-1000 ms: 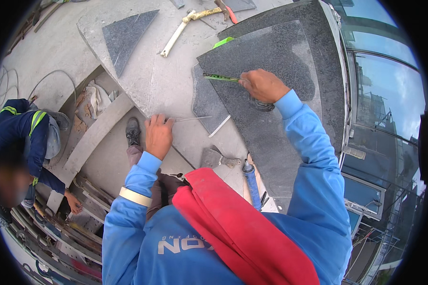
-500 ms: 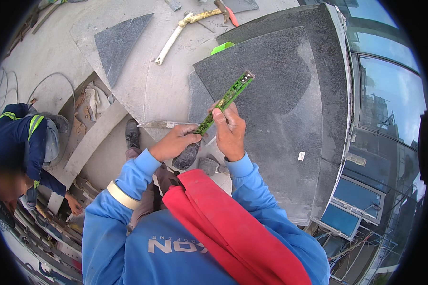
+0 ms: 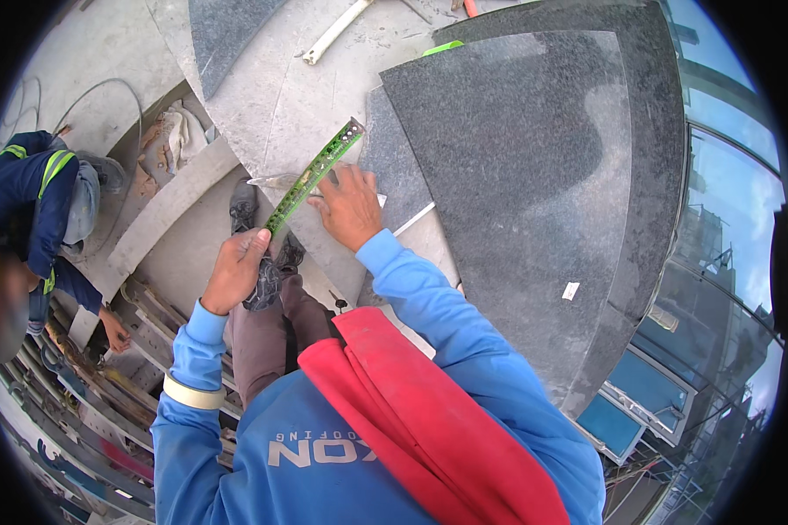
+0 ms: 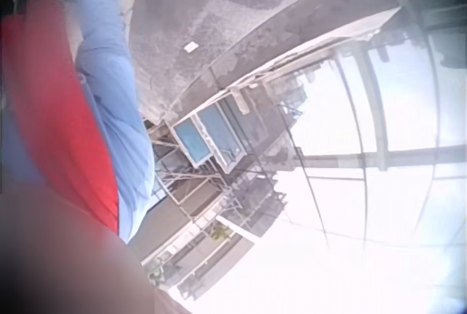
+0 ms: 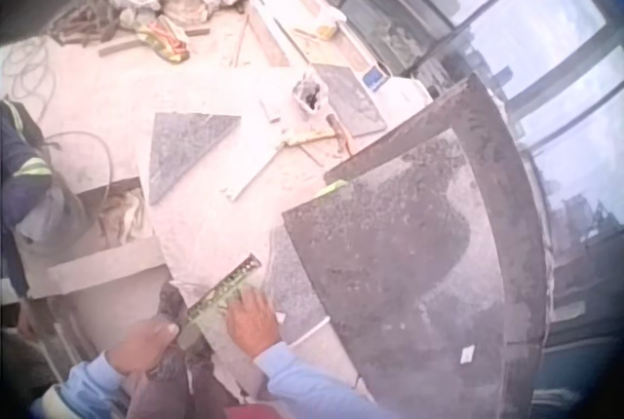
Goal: The person measures and marks a dark roofing tile using a tape measure and marker, then positions and aligns the tile on a curved rooftop section. The person handles multiple tiles, a trowel, and a sealant gun while working on a construction site.
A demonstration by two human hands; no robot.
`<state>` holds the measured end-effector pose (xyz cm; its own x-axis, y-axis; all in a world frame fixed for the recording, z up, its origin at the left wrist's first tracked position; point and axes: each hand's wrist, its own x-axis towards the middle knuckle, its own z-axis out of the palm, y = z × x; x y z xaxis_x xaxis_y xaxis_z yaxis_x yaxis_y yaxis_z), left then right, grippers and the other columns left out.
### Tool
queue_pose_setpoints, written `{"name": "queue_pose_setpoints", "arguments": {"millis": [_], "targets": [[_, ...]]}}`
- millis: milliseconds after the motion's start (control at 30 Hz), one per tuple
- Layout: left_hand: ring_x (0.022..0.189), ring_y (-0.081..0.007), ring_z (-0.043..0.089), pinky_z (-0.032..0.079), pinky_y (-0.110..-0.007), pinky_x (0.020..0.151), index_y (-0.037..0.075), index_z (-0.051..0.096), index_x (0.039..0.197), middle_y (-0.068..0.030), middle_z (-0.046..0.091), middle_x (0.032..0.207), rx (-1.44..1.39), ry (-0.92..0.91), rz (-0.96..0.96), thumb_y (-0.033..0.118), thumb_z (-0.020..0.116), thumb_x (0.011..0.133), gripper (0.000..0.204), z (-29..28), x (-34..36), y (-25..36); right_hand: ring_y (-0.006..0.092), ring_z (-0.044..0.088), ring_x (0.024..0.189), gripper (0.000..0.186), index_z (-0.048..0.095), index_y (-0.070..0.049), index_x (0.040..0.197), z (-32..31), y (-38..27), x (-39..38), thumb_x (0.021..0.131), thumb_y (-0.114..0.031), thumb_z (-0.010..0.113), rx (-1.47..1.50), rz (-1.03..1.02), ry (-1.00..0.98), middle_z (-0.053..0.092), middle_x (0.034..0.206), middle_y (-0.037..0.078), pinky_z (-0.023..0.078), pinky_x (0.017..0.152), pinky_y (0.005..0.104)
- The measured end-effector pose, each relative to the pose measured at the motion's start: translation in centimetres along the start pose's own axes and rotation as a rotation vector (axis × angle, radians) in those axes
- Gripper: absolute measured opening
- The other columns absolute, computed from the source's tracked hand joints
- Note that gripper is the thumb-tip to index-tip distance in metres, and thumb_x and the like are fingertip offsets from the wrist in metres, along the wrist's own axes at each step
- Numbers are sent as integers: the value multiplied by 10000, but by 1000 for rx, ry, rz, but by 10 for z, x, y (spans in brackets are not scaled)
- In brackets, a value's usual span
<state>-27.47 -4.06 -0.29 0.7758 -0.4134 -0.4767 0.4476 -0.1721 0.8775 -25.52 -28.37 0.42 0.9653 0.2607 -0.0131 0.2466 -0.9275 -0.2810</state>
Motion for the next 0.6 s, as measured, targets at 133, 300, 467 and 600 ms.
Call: {"name": "queue_pose_setpoints", "arguments": {"millis": [133, 300, 467, 600], "targets": [[686, -145, 497, 440, -349, 670, -32, 613, 811, -71, 547, 686, 46, 26, 5, 362, 485, 1063, 485, -24, 21, 9, 378, 632, 909, 326, 628, -1, 1166, 0, -3, 6, 896, -178, 675, 53, 103, -95, 609, 1022, 205, 472, 822, 502], [679, -175, 504, 443, -358, 686, -40, 627, 803, -102, 572, 693, 85, -13, 50, 382, 492, 1053, 509, -38, 76, 48, 335, 666, 858, 354, 604, 41, 1222, -66, 3, -47, 937, -163, 654, 130, 330, 101, 667, 1030, 202, 524, 743, 409], [695, -198, 547, 456, -375, 700, -25, 650, 811, -109, 583, 691, 86, -222, 364, 395, 484, 1052, 512, 24, 147, 117, 130, 592, 820, 418, 599, 87, 1247, -145, 36, -78, 960, -210, 662, 392, 785, 335, 672, 899, 101, 496, 740, 304], [680, -232, 551, 461, -389, 703, -3, 652, 802, -126, 585, 694, 109, -318, 516, 428, 472, 1044, 526, 90, 194, 185, 116, 565, 754, 423, 607, 89, 1242, -169, 44, -80, 948, -208, 676, 281, 811, 340, 644, 816, 77, 480, 705, 293]]}}
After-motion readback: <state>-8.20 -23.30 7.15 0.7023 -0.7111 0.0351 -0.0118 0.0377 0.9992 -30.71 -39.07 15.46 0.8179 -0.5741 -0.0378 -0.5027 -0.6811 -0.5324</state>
